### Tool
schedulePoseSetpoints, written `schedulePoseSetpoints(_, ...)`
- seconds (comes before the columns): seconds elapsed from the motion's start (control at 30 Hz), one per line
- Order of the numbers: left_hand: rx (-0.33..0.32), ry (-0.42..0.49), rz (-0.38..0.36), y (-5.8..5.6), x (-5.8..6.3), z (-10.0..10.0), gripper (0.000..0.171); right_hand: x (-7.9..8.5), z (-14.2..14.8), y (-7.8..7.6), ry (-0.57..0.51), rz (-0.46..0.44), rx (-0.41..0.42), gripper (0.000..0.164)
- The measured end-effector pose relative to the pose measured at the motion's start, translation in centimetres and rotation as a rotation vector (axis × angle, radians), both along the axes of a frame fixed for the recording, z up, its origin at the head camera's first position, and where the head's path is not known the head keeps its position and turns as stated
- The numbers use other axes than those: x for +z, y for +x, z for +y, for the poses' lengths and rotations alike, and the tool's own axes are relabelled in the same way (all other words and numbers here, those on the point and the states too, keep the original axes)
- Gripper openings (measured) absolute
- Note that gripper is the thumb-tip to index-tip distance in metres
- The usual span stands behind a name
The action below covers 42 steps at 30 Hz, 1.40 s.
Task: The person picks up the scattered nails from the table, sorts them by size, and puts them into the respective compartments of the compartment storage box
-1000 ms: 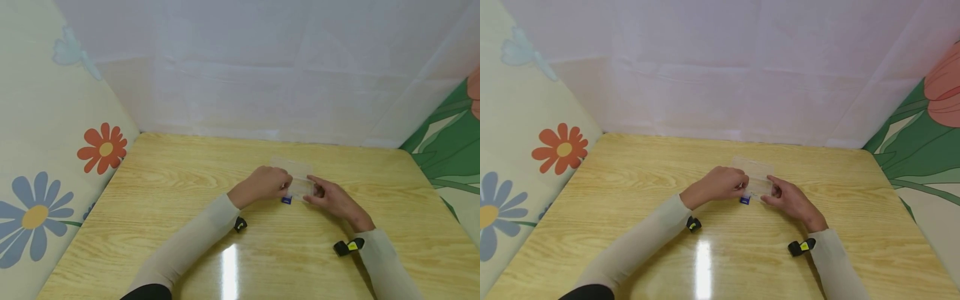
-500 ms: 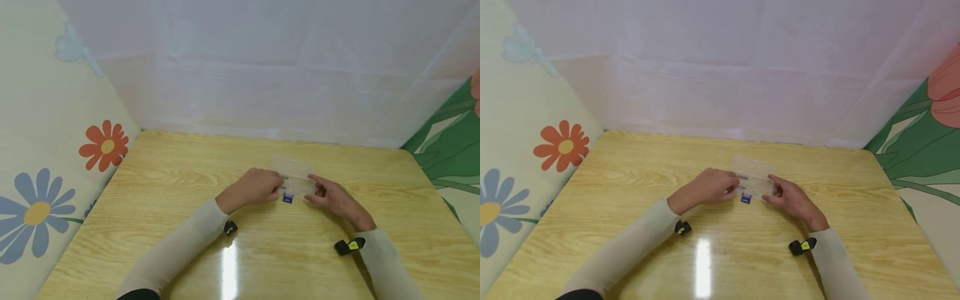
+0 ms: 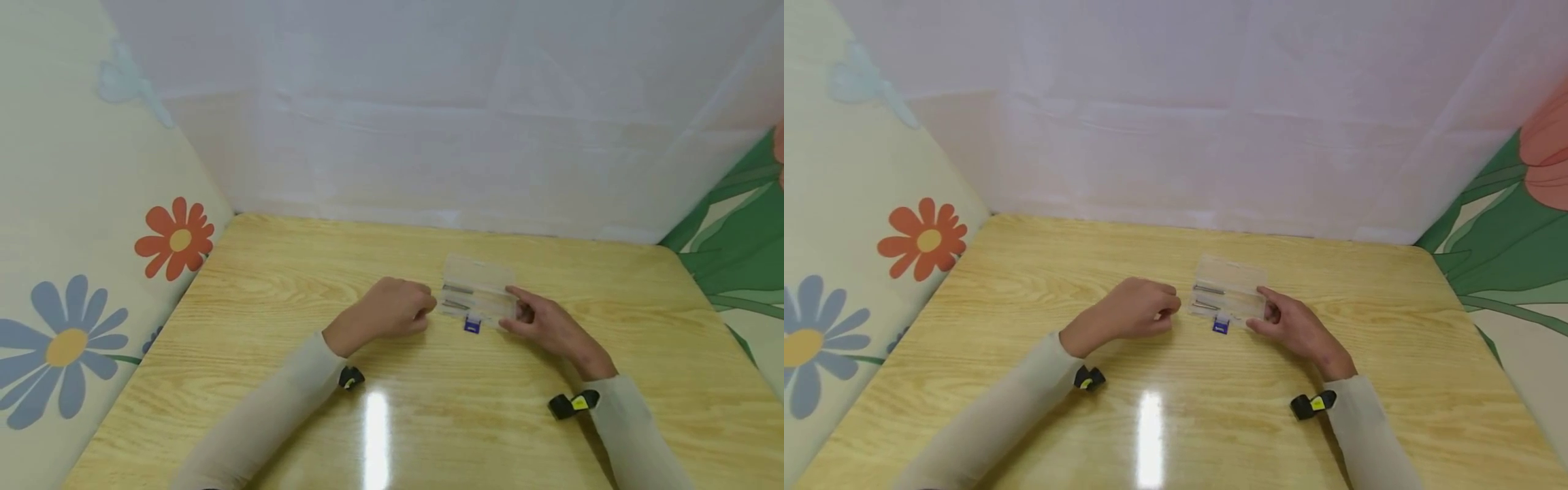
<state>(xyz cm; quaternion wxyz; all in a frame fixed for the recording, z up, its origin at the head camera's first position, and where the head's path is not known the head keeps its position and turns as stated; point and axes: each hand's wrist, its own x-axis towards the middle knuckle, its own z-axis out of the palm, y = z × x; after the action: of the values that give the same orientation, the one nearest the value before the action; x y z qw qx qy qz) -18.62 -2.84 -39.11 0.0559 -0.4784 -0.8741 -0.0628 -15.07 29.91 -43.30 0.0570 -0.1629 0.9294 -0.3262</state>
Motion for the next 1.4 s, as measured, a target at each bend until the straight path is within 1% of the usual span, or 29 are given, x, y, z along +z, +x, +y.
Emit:
schedulePoseSetpoints(0.1,0.020,0.023,0.007,0.0,-0.2,-1.0,0.025,0.1,0.0,0.1,0.001,0.000,0.000,0.072)
schedulePoseSetpoints(0.17,0.041,0.021,0.001,0.1,-0.3,-1.6,0.023,0.1,0.0,0.1,0.000,-0.001,0.002,0.072)
schedulePoseSetpoints(0.27,0.071,0.003,-0.024,0.2,-0.5,-2.6,0.019,0.1,0.0,0.1,-0.003,-0.004,0.005,0.073)
schedulePoseSetpoints(0.47,0.121,-0.039,-0.047,0.5,-0.3,-4.3,0.009,0.1,0.0,0.1,-0.004,-0.011,0.007,0.074)
schedulePoseSetpoints(0.73,0.141,-0.026,-0.082,0.8,-0.3,-6.0,0.013,0.1,0.1,0.1,0.003,-0.008,0.009,0.074)
schedulePoseSetpoints(0.93,0.153,-0.029,-0.107,1.0,-0.7,-6.8,0.006,0.0,0.1,0.1,-0.008,-0.008,0.011,0.074)
schedulePoseSetpoints(1.03,0.153,-0.030,-0.117,1.0,-0.9,-7.0,0.006,0.0,0.1,0.1,-0.007,-0.005,0.010,0.074)
schedulePoseSetpoints(1.4,0.135,-0.017,-0.090,1.0,-1.5,-7.3,0.012,-0.1,0.2,0.0,-0.009,-0.004,0.007,0.074)
